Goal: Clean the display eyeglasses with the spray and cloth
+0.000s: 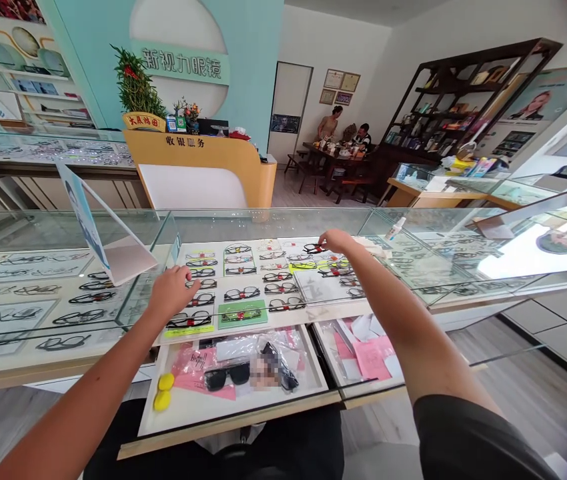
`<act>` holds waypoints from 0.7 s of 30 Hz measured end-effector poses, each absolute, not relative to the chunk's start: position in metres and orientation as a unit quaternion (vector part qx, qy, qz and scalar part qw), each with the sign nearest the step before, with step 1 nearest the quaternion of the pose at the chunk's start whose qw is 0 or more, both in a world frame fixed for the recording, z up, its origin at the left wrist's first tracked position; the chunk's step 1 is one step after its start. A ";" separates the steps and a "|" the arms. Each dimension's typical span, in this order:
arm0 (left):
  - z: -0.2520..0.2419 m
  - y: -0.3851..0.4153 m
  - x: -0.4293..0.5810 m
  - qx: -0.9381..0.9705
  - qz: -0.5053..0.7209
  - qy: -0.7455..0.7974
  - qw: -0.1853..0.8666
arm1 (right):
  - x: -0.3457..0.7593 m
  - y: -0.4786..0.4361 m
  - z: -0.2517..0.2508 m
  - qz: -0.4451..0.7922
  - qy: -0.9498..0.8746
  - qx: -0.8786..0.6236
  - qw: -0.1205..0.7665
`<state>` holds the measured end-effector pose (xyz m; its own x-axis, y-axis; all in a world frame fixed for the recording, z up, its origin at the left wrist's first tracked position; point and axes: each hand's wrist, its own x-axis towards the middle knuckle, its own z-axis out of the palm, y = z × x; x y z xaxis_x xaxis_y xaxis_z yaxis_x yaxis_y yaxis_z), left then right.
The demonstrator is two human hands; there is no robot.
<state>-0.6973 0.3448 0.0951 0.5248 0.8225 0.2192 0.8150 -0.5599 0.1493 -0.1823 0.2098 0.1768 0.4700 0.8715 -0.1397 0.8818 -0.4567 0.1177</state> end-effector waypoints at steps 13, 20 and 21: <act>0.091 0.347 -0.698 0.870 0.129 0.476 0.009 | -0.284 0.155 0.210 -0.171 0.638 0.750 -0.036; 0.092 0.343 -0.698 0.869 0.124 0.479 0.000 | -0.395 0.087 0.115 -0.203 0.815 0.535 0.092; 0.093 0.343 -0.698 0.869 0.122 0.479 -0.001 | -0.395 0.089 0.096 -0.186 0.806 0.552 0.105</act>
